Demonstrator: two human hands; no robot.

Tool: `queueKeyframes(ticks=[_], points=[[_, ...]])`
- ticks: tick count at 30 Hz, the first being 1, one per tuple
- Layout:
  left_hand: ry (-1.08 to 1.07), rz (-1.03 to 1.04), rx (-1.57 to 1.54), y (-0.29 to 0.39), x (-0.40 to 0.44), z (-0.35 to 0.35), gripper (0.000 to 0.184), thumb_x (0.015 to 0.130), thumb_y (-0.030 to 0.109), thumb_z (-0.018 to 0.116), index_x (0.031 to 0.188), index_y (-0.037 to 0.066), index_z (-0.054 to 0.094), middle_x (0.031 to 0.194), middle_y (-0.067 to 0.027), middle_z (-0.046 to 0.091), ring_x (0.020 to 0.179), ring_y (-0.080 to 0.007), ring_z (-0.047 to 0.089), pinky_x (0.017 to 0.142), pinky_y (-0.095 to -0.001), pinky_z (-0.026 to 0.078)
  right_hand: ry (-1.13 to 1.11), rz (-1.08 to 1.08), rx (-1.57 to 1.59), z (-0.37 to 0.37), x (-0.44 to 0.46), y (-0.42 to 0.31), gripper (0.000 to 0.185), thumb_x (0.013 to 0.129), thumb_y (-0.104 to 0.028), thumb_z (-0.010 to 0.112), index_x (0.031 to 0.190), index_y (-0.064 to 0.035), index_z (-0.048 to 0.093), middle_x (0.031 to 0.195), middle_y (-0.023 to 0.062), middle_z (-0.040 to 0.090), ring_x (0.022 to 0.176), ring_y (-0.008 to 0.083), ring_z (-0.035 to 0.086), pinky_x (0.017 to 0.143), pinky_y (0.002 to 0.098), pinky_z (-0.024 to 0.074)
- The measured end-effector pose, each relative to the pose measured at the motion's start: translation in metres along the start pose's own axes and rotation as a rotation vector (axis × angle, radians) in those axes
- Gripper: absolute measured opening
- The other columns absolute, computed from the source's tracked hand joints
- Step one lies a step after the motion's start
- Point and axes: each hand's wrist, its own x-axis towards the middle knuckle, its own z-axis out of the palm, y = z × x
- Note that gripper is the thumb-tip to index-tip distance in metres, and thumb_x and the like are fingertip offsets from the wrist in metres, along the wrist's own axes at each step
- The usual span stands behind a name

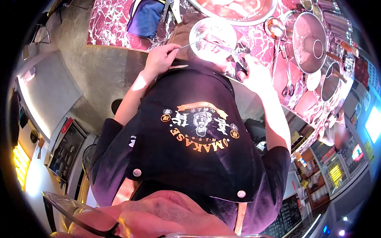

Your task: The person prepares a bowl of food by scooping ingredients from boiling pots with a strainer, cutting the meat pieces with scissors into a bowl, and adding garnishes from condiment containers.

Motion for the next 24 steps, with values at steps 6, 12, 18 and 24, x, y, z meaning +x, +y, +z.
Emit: queueKeyframes(ticks=[6,12,18,24], points=[[0.115,-0.161,-0.105,-0.008,-0.014,-0.031,0.02,0.091,0.022,0.064,0.105,0.011,0.072,0.084,-0.0136,0.07,0.073,-0.0277,0.069,0.064,-0.0336,0.052,-0.043,-0.081,0.061,-0.001,0.005,0.009,0.051,0.082,-0.007,0.067,0.131,-0.009,0.054,0.123,0.0167,0.063,0.112,0.0359,0.062,0.096,0.0418,0.0502],[0.271,-0.19,-0.288,-0.042,-0.007,-0.039,0.02,0.094,0.017,0.063,0.108,0.004,0.071,0.071,-0.0053,0.066,0.065,-0.0078,0.059,0.06,-0.0252,0.047,-0.12,0.065,0.217,-0.076,-0.003,0.014,0.054,0.077,-0.003,0.069,0.129,-0.0091,0.056,0.108,0.0162,0.066,0.093,0.0288,0.068,0.084,0.0353,0.0524],[0.218,-0.223,-0.299,-0.039,0.013,-0.028,0.02,0.095,0.015,0.063,0.109,0.003,0.07,0.072,-0.0008,0.063,0.066,-0.0045,0.053,0.06,-0.0223,0.043,0.076,-0.092,-0.056,-0.045,0.126,0.059,0.045,0.08,-0.019,0.066,0.122,-0.0042,0.059,0.107,0.02,0.068,0.101,0.0338,0.067,0.089,0.0409,0.0507],[0.2,-0.3,-0.25,-0.015,0.008,-0.03,0.02,0.096,0.012,0.062,0.11,0.0,0.07,0.071,0.0018,0.059,0.066,-0.0034,0.05,0.058,-0.0208,0.042,-0.149,-0.085,0.008,0.006,0.231,0.067,0.047,0.079,-0.027,0.07,0.119,-0.0047,0.06,0.099,0.02,0.069,0.095,0.0316,0.068,0.086,0.04,0.0509]])
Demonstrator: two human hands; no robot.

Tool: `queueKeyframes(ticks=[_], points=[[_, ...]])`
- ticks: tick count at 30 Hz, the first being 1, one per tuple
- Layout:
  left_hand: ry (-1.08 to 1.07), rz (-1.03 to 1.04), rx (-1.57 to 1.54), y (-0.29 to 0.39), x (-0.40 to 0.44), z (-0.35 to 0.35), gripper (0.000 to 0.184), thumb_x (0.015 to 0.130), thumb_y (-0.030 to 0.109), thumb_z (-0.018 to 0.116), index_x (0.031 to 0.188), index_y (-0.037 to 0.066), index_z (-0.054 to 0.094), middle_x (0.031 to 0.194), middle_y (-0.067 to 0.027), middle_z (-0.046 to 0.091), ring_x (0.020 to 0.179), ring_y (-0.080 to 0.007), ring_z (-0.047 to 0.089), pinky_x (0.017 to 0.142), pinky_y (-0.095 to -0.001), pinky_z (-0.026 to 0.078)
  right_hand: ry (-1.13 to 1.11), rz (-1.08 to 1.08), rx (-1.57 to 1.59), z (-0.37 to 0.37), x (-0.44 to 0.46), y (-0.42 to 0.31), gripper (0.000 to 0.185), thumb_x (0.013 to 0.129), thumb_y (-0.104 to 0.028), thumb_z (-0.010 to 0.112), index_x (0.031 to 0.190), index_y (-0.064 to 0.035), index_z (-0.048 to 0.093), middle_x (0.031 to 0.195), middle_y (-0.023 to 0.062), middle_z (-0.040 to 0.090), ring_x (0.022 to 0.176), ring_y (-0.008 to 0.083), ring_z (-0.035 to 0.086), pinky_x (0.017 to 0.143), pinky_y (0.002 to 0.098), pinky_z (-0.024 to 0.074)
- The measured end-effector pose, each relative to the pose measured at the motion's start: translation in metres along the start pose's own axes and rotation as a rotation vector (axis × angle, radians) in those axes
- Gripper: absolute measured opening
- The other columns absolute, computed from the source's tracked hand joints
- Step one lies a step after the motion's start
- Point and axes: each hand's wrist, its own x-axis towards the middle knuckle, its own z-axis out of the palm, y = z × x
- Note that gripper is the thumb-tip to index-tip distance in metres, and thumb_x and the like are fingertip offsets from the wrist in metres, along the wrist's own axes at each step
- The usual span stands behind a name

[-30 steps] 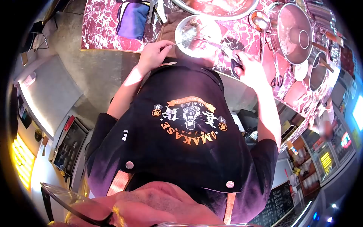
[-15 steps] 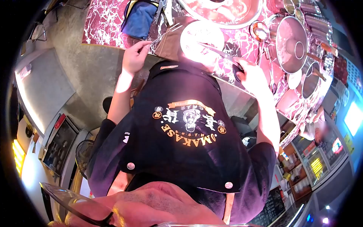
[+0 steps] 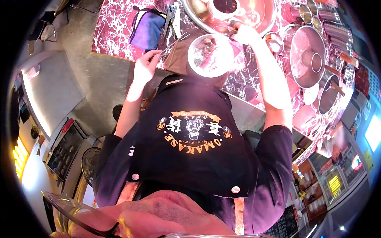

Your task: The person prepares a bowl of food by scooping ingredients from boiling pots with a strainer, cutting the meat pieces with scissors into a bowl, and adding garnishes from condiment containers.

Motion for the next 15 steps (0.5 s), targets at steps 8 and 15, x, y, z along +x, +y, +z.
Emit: queueKeyframes(ticks=[8,15], points=[[0.067,-0.053,-0.112,-0.025,-0.002,0.01,0.018,0.095,0.009,0.062,0.108,0.0,0.07,0.066,0.0034,0.054,0.061,-0.0027,0.045,0.054,-0.0211,0.036,-0.102,0.002,0.344,-0.006,-0.023,0.032,0.042,0.084,-0.028,0.073,0.119,-0.0094,0.062,0.092,0.0084,0.068,0.084,0.0176,0.063,0.081,0.0332,0.0497],[0.076,-0.01,-0.074,-0.016,0.005,0.008,0.018,0.095,0.01,0.062,0.107,-0.001,0.069,0.065,0.0031,0.053,0.06,-0.0034,0.044,0.053,-0.0218,0.037,-0.093,0.091,0.637,-0.002,-0.021,0.024,0.044,0.087,-0.027,0.071,0.121,-0.0006,0.061,0.095,0.0078,0.069,0.089,0.0178,0.064,0.083,0.031,0.0499]])
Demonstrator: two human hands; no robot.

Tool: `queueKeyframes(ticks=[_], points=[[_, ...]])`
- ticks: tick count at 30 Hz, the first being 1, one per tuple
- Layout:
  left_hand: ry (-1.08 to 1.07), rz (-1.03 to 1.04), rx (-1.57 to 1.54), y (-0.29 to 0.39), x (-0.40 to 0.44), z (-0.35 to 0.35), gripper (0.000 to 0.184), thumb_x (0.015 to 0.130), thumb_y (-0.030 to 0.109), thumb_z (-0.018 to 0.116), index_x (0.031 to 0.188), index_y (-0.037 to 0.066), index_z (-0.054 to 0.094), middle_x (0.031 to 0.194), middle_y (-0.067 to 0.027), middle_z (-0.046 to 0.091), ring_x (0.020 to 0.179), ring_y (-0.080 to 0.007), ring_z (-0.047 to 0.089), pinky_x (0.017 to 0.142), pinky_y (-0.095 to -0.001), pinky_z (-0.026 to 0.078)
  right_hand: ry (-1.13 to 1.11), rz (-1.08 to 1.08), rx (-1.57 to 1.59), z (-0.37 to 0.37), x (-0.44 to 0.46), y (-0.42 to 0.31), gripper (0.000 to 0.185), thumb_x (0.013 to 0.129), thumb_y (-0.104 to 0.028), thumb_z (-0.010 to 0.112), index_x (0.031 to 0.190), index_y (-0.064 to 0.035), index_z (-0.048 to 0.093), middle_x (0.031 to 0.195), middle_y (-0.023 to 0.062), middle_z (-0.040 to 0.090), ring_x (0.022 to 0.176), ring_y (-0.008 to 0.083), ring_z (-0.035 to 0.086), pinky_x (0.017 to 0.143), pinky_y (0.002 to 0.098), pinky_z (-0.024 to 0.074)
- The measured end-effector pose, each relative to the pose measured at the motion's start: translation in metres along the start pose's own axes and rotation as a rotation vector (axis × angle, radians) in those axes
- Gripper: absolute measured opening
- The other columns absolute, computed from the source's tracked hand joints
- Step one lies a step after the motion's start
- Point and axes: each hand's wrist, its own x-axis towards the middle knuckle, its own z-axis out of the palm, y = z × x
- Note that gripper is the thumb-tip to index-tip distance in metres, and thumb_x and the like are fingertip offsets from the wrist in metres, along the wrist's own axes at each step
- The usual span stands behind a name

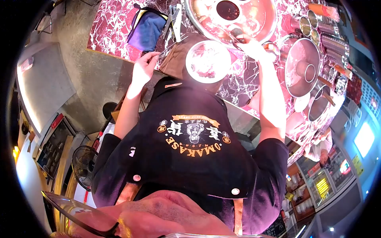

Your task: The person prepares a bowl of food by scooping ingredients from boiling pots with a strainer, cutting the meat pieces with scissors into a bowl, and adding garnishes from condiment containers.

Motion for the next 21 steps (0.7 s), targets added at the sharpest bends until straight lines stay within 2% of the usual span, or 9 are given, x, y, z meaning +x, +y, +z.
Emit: queueKeyframes(ticks=[1,2,4,6,10,13,14,17,21], points=[[-0.002,-0.003,0.011,0.001,0.0,-0.001,0.018,0.095,0.01,0.062,0.107,-0.001,0.069,0.065,0.003,0.053,0.06,-0.0035,0.044,0.053,-0.0219,0.037,0.018,0.019,0.018,0.006,0.003,-0.009,0.044,0.088,-0.027,0.07,0.122,0.0004,0.061,0.097,0.0084,0.07,0.091,0.0183,0.065,0.083,0.0305,0.0501],[0.004,-0.005,0.007,0.001,0.0,-0.002,0.018,0.095,0.01,0.062,0.107,-0.001,0.069,0.065,0.0033,0.053,0.06,-0.0034,0.044,0.053,-0.0218,0.037,0.069,0.023,-0.123,0.01,0.02,-0.003,0.043,0.088,-0.025,0.07,0.123,0.0003,0.062,0.106,0.0102,0.069,0.097,0.0182,0.065,0.087,0.0286,0.05],[0.017,-0.008,0.003,-0.002,-0.001,-0.003,0.019,0.095,0.011,0.062,0.108,-0.001,0.069,0.066,0.0038,0.053,0.06,-0.0031,0.044,0.053,-0.0215,0.036,0.089,-0.179,-0.243,0.019,0.045,0.013,0.042,0.09,-0.023,0.068,0.123,0.0004,0.062,0.109,0.0109,0.068,0.099,0.018,0.065,0.087,0.0278,0.0503],[0.02,-0.029,-0.011,-0.005,-0.002,-0.005,0.019,0.096,0.011,0.062,0.108,-0.001,0.069,0.066,0.0047,0.052,0.06,-0.0027,0.043,0.053,-0.0211,0.036,0.022,-0.203,0.041,0.028,0.066,0.021,0.039,0.09,-0.022,0.068,0.122,-0.0003,0.063,0.111,0.0106,0.066,0.099,0.017,0.064,0.086,0.0283,0.0514],[0.023,-0.072,-0.036,-0.01,-0.007,-0.01,0.019,0.096,0.011,0.062,0.109,-0.001,0.069,0.067,0.006,0.051,0.06,-0.0018,0.042,0.053,-0.0206,0.035,-0.021,-0.076,-0.048,0.034,0.069,0.017,0.034,0.09,-0.011,0.066,0.123,-0.0015,0.063,0.107,0.0073,0.066,0.093,0.0142,0.062,0.081,0.0277,0.0513],[0.015,-0.063,-0.032,-0.017,-0.009,-0.012,0.019,0.096,0.01,0.062,0.109,-0.002,0.069,0.068,0.0057,0.053,0.061,-0.0018,0.043,0.053,-0.0205,0.035,0.015,-0.183,0.022,0.032,0.041,0.022,0.037,0.089,-0.003,0.064,0.126,-0.0018,0.061,0.105,0.0044,0.065,0.088,0.012,0.06,0.079,0.0259,0.0497],[0.042,-0.045,-0.027,-0.018,-0.009,-0.011,0.02,0.093,0.014,0.063,0.107,0.001,0.071,0.064,-0.0021,0.059,0.058,-0.0065,0.05,0.054,-0.0249,0.042,0.045,-0.209,0.065,0.032,0.031,0.026,0.039,0.089,-0.001,0.064,0.127,-0.002,0.06,0.105,0.0035,0.064,0.088,0.0112,0.059,0.078,0.0251,0.0489],[0.032,-0.02,0.032,-0.012,-0.009,-0.013,0.02,0.093,0.014,0.063,0.107,0.002,0.071,0.064,-0.0031,0.059,0.058,-0.0072,0.05,0.055,-0.0254,0.042,0.035,-0.243,0.263,0.032,-0.005,0.025,0.05,0.089,0.004,0.061,0.137,-0.0055,0.054,0.103,-0.0007,0.063,0.09,0.0077,0.055,0.079,0.0218,0.0458],[0.029,-0.03,0.027,-0.02,-0.005,-0.011,0.021,0.093,0.016,0.064,0.107,0.002,0.07,0.066,-0.0041,0.06,0.06,-0.0079,0.052,0.058,-0.0256,0.044,0.052,-0.162,0.113,0.019,-0.066,0.012,0.052,0.089,0.007,0.06,0.139,-0.0055,0.052,0.098,-0.0019,0.06,0.086,0.0072,0.052,0.076,0.0207,0.0442]])
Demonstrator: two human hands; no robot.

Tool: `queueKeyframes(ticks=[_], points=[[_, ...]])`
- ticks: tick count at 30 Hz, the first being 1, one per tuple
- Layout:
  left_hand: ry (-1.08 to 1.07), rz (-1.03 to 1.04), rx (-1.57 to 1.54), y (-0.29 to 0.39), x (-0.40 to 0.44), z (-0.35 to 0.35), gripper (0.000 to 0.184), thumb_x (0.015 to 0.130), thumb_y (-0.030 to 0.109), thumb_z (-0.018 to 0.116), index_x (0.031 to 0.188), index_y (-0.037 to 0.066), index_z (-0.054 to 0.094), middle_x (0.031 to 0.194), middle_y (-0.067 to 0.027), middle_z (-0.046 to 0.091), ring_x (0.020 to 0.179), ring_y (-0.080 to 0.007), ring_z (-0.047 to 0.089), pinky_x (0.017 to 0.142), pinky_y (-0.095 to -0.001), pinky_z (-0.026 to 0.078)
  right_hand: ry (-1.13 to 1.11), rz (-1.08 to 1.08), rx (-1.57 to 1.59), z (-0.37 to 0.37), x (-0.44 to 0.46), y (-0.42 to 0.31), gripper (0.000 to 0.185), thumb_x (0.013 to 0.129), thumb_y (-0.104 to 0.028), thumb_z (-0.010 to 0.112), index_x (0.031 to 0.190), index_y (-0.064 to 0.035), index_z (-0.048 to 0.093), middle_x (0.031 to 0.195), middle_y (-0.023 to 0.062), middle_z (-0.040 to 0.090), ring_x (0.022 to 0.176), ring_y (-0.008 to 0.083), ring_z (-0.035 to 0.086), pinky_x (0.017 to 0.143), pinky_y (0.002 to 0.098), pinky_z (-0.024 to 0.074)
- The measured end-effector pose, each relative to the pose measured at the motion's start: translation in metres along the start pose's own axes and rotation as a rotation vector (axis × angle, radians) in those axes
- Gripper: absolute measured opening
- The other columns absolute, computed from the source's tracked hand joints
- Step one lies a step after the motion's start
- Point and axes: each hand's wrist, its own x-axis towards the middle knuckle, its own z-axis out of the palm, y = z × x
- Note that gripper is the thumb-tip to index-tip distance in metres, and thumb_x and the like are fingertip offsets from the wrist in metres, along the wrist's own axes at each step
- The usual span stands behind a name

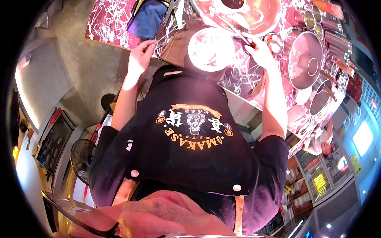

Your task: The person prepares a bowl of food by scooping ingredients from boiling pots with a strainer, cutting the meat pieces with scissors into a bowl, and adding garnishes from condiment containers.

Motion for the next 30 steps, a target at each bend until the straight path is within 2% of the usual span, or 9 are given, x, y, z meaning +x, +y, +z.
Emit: queueKeyframes(ticks=[4,6,12,18,19,22,23,26,30], points=[[-0.049,-0.022,-0.07,0.001,0.003,0.0,0.021,0.097,0.014,0.062,0.112,0.002,0.069,0.071,0.0064,0.054,0.065,-0.0016,0.045,0.057,-0.0188,0.037,-0.047,-0.014,0.017,-0.009,-0.063,-0.032,0.054,0.088,0.011,0.056,0.14,-0.0014,0.049,0.1,-0.0025,0.054,0.081,0.0063,0.048,0.073,0.0202,0.0412],[-0.062,-0.011,-0.063,0.005,0.003,0.001,0.021,0.097,0.014,0.062,0.112,0.001,0.069,0.071,0.007,0.053,0.065,-0.0013,0.044,0.057,-0.0185,0.036,-0.193,0.089,0.34,-0.008,-0.086,-0.05,0.055,0.087,0.012,0.055,0.139,-0.0059,0.051,0.097,-0.0037,0.053,0.08,0.0055,0.047,0.07,0.0208,0.0399],[-0.087,0.061,-0.118,-0.005,0.008,0.011,0.021,0.097,0.014,0.062,0.112,0.001,0.069,0.074,0.006,0.056,0.067,-0.0017,0.045,0.058,-0.0195,0.038,-0.282,0.05,-0.197,0.011,-0.09,-0.054,0.053,0.083,0.013,0.057,0.133,-0.0053,0.055,0.102,0.0027,0.062,0.095,0.0113,0.057,0.087,0.0253,0.0461],[-0.087,-0.007,-0.075,0.015,0.011,0.012,0.022,0.095,0.015,0.063,0.11,0.0,0.069,0.072,0.0015,0.06,0.067,-0.0032,0.049,0.062,-0.021,0.043,-0.126,0.256,-0.049,-0.057,-0.121,-0.049,0.054,0.084,0.011,0.058,0.134,-0.006,0.051,0.103,0.0023,0.059,0.095,0.0113,0.056,0.086,0.0257,0.0461],[-0.116,0.026,-0.018,0.015,0.018,0.015,0.022,0.095,0.019,0.061,0.11,0.005,0.07,0.072,-0.0027,0.066,0.066,-0.0099,0.059,0.063,-0.026,0.047,-0.027,0.069,-0.087,-0.062,-0.113,-0.039,0.052,0.084,0.009,0.059,0.133,-0.0042,0.051,0.102,0.0025,0.058,0.094,0.0117,0.055,0.085,0.0257,0.046],[-0.121,0.237,0.239,0.037,0.049,0.035,0.023,0.093,0.024,0.06,0.109,0.011,0.072,0.078,-0.0109,0.07,0.074,-0.025,0.069,0.065,-0.0367,0.051,0.085,0.35,-0.494,-0.073,-0.068,-0.066,0.045,0.082,-0.013,0.066,0.125,-0.0028,0.058,0.097,0.017,0.068,0.092,0.0254,0.066,0.084,0.036,0.0507],[-0.093,0.372,0.353,0.047,0.066,0.047,0.024,0.091,0.028,0.057,0.103,0.014,0.072,0.086,-0.0151,0.07,0.085,-0.0344,0.068,0.07,-0.0463,0.053,0.092,0.147,-0.746,-0.079,-0.05,-0.048,0.044,0.078,-0.019,0.066,0.119,-0.004,0.062,0.092,0.02,0.068,0.091,0.0333,0.067,0.083,0.0417,0.0515],[-0.334,0.4,0.919,0.113,0.124,0.102,0.024,0.087,0.02,0.052,0.096,0.011,0.072,0.093,-0.0156,0.072,0.088,-0.0355,0.07,0.075,-0.0473,0.055,-0.07,0.194,-0.963,-0.069,0.021,-0.031,0.028,0.076,-0.018,0.062,0.096,-0.0002,0.07,0.096,0.0251,0.068,0.095,0.0378,0.068,0.084,0.0446,0.0531],[-0.467,0.388,1.013,0.121,0.164,0.165,0.026,0.086,0.016,0.052,0.1,0.008,0.072,0.099,-0.0165,0.072,0.093,-0.0353,0.07,0.079,-0.0473,0.056,0.023,0.415,-1.18,-0.029,0.049,-0.051,0.039,0.08,-0.02,0.062,0.115,-0.0041,0.063,0.112,0.0224,0.067,0.107,0.0366,0.066,0.091,0.047,0.0519]])
